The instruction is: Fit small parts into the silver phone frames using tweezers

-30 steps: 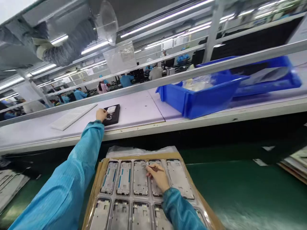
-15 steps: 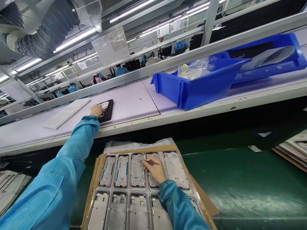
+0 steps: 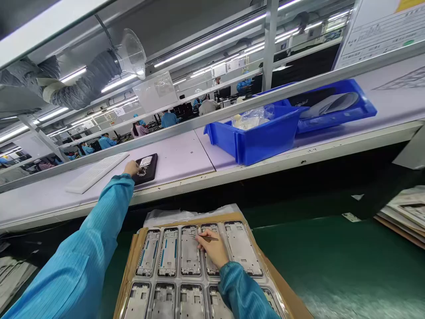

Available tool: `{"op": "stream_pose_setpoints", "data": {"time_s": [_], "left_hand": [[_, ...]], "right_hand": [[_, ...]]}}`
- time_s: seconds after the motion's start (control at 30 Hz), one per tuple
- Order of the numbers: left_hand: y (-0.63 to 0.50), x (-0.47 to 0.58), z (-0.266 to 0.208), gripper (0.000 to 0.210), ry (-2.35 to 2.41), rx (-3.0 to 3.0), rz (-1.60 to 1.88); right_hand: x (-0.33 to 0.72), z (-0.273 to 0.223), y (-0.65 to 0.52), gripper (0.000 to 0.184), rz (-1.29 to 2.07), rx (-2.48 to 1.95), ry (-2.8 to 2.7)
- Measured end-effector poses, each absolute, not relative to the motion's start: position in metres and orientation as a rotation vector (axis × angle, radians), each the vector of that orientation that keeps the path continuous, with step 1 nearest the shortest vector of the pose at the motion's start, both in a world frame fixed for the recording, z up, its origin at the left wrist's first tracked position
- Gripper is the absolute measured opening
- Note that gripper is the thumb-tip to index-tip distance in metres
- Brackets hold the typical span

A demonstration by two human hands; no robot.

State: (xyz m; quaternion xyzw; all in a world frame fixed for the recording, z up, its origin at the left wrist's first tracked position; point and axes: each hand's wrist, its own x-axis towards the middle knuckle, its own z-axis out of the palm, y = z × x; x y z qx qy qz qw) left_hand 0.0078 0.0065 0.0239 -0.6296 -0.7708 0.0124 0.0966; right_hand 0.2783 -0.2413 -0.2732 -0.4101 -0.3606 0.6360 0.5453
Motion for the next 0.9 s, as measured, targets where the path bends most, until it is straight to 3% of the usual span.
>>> {"op": "stream_pose_setpoints", "data": {"time_s": [0.17,0.47,0.67,0.8,0.9], "left_hand": [[0.008,0.009,0.017,0.021,-2.29,-1.883,0.083],[-0.004,0.038,0.021,0.036,-2.267,-1.841,0.008],[-0.037,0.033,0.071,0.014,-2.189,-1.899,-0.5],[-0.083,0.021,0.075,0.028,-2.148,-1.92,-0.862],[-0.152,0.018,0.046,0.036,-2.089,-1.948,-1.49]], "right_hand": [[0.277,-0.273,-0.241,0.066,1.515,-0.982,-0.845],[0.275,-0.276,-0.237,0.058,1.502,-0.988,-0.844],[0.275,-0.271,-0.237,0.05,1.466,-0.941,-0.847],[0.277,-0.266,-0.237,0.056,1.458,-0.976,-0.857],[0.278,-0.262,-0.237,0.061,1.451,-1.013,-0.849]]}}
